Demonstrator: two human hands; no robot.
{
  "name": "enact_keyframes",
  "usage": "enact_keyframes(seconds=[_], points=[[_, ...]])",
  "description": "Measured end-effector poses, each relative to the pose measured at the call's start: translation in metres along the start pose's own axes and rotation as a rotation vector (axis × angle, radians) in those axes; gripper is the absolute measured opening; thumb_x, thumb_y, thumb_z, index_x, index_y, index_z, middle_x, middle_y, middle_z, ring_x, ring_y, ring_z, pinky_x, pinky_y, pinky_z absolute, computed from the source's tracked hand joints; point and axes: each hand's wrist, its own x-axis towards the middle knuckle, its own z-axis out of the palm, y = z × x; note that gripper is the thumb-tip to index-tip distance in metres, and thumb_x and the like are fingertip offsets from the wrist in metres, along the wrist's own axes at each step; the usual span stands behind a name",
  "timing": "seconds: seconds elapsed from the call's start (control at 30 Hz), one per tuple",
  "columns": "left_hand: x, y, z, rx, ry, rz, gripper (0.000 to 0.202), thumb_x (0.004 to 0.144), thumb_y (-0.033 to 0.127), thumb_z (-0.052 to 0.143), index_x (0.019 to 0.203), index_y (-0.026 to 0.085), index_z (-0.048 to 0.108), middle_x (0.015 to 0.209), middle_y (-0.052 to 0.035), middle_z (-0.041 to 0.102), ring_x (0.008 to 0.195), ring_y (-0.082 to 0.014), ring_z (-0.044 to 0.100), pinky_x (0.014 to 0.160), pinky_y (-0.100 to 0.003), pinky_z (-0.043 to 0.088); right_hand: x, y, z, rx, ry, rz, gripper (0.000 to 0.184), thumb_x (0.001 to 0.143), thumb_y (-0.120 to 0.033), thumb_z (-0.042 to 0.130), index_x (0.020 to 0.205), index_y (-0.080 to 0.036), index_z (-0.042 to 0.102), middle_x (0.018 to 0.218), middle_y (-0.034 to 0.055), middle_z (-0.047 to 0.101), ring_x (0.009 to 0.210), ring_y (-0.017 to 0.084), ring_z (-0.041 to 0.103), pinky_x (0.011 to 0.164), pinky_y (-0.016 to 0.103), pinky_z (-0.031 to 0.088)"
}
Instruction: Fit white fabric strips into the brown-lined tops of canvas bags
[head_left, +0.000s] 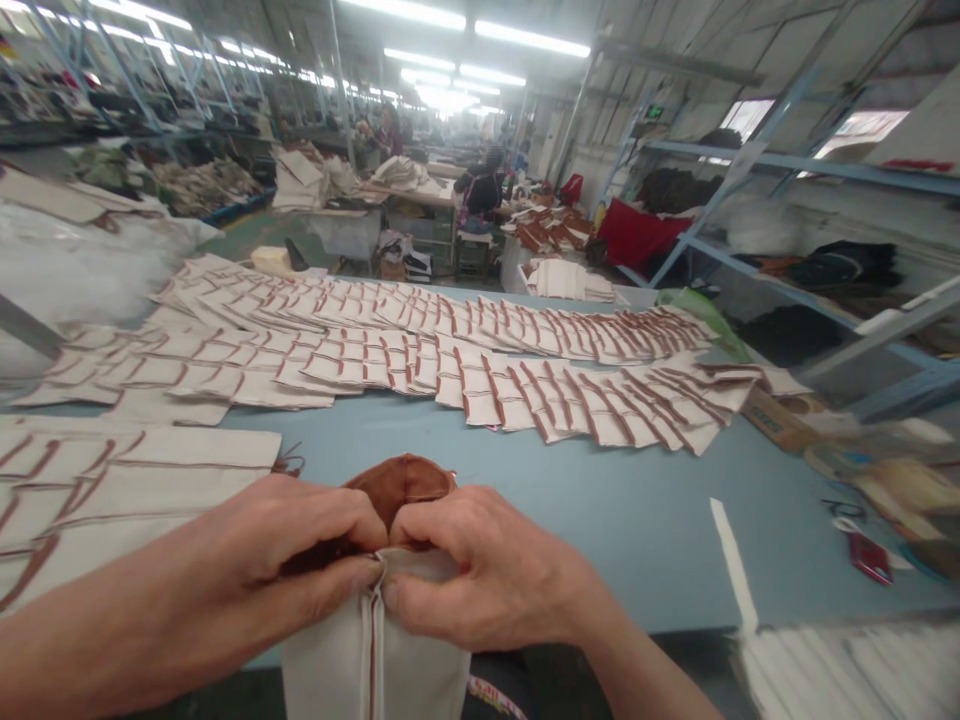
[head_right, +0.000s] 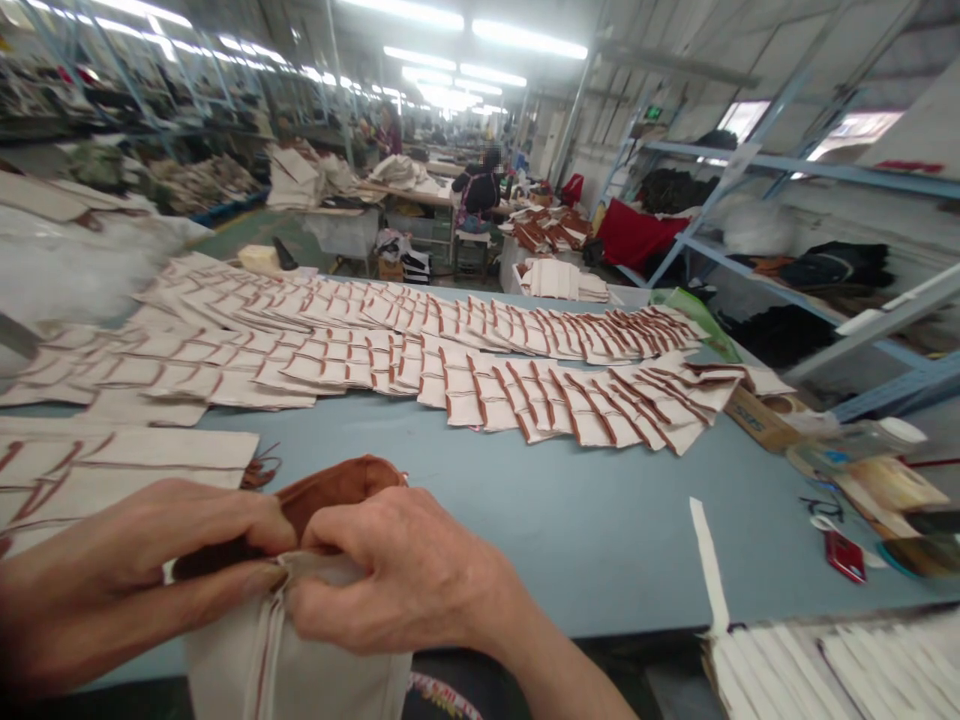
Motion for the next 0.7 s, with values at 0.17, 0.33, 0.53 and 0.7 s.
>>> enact_keyframes(seconds=[0.17, 0.33, 0.53, 0.7], points=[[0.001, -0.009, -0.004, 0.031, 0.043, 0.015, 0.014, 0.099, 0.03, 0.069, 0.096, 0.029, 0.082, 0.08, 0.0099, 0.076, 0.073, -0.0131, 0.068, 0.072, -0.015, 0.047, 0.004, 0.001, -0.003, 0.037, 0.008, -0.004, 0.036, 0.08, -0.014, 0.078, 0.068, -0.022, 0.045, 0.062, -0.0102, 0.042, 0.059, 0.009, 0.04, 0.059, 0.026, 0.026], [0.009, -0.007, -0.004, 0.018, 0.019, 0.031, 0.018, 0.097, 0.025, 0.065, 0.093, 0.031, 0.082, 0.078, 0.0118, 0.076, 0.071, -0.0113, 0.067, 0.072, -0.015, 0.045, 0.008, 0.005, -0.005, 0.048, -0.014, 0.002, 0.037, 0.08, -0.012, 0.077, 0.068, -0.023, 0.043, 0.063, -0.0103, 0.041, 0.06, 0.009, 0.04, 0.059, 0.027, 0.025], [0.027, -0.002, 0.004, 0.122, 0.079, 0.121, 0.023, 0.09, 0.012, 0.051, 0.076, 0.024, 0.064, 0.061, 0.0096, 0.062, 0.053, -0.0084, 0.055, 0.055, -0.024, 0.031, 0.012, 0.009, -0.005, 0.024, -0.01, -0.004, 0.038, 0.079, -0.01, 0.074, 0.068, -0.023, 0.04, 0.063, -0.01, 0.04, 0.06, 0.01, 0.038, 0.06, 0.028, 0.026], [0.024, -0.01, 0.02, 0.17, 0.174, 0.249, 0.022, 0.096, 0.015, 0.051, 0.08, 0.027, 0.059, 0.069, 0.005, 0.069, 0.054, -0.0134, 0.059, 0.052, -0.032, 0.033, 0.009, 0.014, -0.008, 0.047, 0.038, 0.034, 0.03, 0.08, -0.012, 0.071, 0.069, -0.023, 0.046, 0.064, -0.0087, 0.045, 0.062, 0.011, 0.043, 0.062, 0.028, 0.029]])
